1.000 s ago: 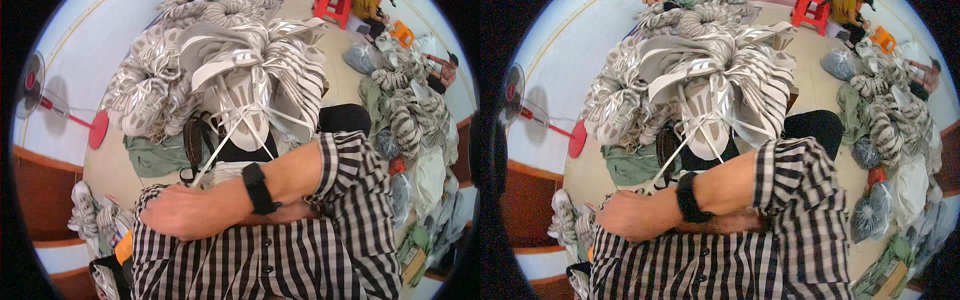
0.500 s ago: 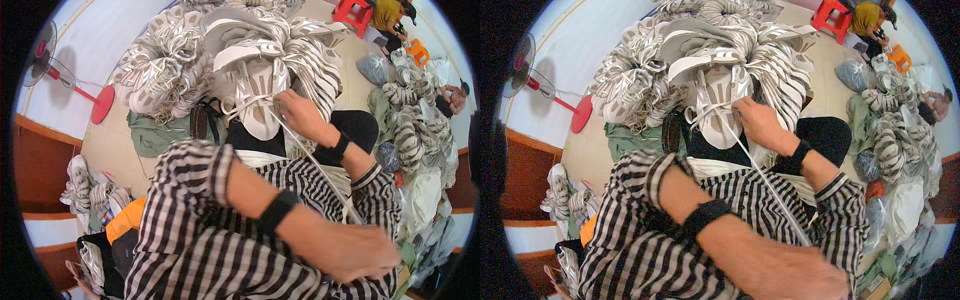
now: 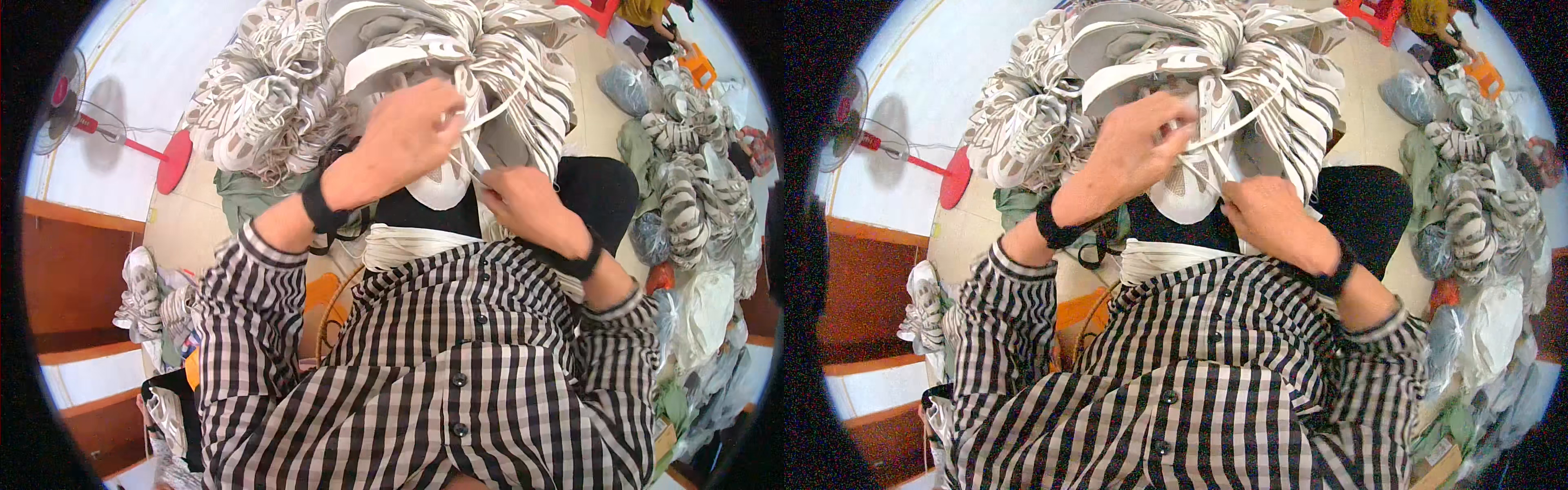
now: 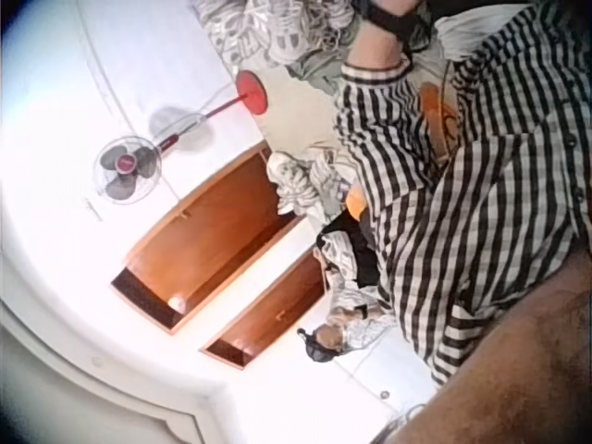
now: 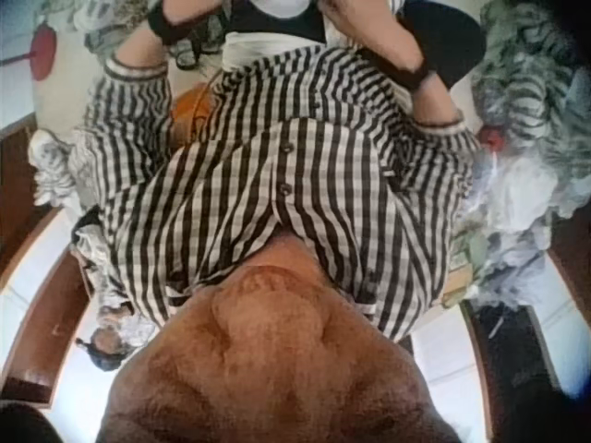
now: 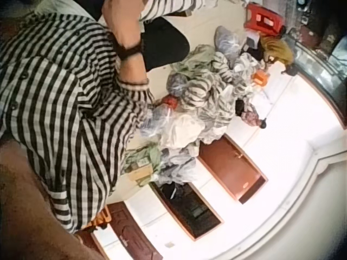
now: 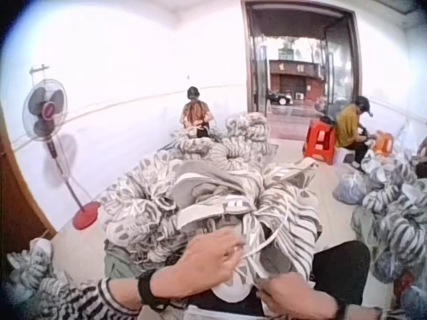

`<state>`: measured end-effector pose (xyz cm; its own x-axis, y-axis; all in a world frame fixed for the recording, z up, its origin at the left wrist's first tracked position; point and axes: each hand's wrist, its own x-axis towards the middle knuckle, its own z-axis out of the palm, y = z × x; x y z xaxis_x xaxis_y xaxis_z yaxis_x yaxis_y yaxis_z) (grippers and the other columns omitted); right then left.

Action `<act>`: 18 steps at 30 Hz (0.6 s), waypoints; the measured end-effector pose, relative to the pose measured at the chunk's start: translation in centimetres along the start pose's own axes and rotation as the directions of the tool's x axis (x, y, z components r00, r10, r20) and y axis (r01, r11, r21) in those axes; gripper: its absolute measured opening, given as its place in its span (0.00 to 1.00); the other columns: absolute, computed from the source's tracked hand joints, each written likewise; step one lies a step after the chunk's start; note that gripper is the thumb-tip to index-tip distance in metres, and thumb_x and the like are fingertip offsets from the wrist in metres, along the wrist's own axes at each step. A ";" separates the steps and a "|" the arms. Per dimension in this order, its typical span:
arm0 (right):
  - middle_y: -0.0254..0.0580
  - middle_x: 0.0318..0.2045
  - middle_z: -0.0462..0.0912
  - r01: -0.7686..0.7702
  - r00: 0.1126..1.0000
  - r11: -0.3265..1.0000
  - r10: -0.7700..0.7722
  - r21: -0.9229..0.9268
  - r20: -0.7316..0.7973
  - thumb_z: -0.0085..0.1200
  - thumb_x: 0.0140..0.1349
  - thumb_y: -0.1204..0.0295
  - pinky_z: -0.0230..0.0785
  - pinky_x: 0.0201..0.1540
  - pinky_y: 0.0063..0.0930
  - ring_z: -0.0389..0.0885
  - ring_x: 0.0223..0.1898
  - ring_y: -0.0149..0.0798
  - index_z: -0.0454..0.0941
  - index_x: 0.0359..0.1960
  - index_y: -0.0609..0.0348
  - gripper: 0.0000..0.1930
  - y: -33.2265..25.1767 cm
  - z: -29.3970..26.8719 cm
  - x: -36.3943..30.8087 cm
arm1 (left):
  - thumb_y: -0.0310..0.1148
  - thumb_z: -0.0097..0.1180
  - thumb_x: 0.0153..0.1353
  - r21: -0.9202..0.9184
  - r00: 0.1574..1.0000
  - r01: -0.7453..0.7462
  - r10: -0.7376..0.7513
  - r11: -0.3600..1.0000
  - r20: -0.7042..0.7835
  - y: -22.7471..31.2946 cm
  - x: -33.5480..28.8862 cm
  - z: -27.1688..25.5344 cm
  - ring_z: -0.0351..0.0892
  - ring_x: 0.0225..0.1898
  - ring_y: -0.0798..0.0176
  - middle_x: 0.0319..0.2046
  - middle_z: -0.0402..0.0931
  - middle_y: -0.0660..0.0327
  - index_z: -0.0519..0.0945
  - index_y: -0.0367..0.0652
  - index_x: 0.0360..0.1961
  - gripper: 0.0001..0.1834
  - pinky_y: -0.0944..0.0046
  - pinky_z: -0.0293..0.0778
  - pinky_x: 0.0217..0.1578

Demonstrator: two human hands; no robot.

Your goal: Lacing a white sneaker by hand.

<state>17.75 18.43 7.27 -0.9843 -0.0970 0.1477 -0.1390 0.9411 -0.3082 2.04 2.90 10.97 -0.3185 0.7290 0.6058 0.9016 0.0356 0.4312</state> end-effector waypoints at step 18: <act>0.43 0.34 0.82 -0.473 0.772 0.878 0.453 0.073 -0.445 0.52 0.65 0.68 0.71 0.40 0.29 0.79 0.34 0.37 0.79 0.40 0.63 0.11 12.1 -12.1 -3.1 | 0.31 0.53 0.57 -0.087 0.942 0.284 -0.260 0.955 0.213 -5.2 -1.6 1.5 0.76 0.34 0.48 0.28 0.75 0.52 0.77 0.39 0.32 0.07 0.53 0.70 0.37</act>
<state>20.40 34.06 14.45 -0.7746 0.4955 0.3931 0.3354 0.8487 -0.4090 -1.71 2.58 6.72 -0.4723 0.8229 0.3158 0.7451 0.1813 0.6418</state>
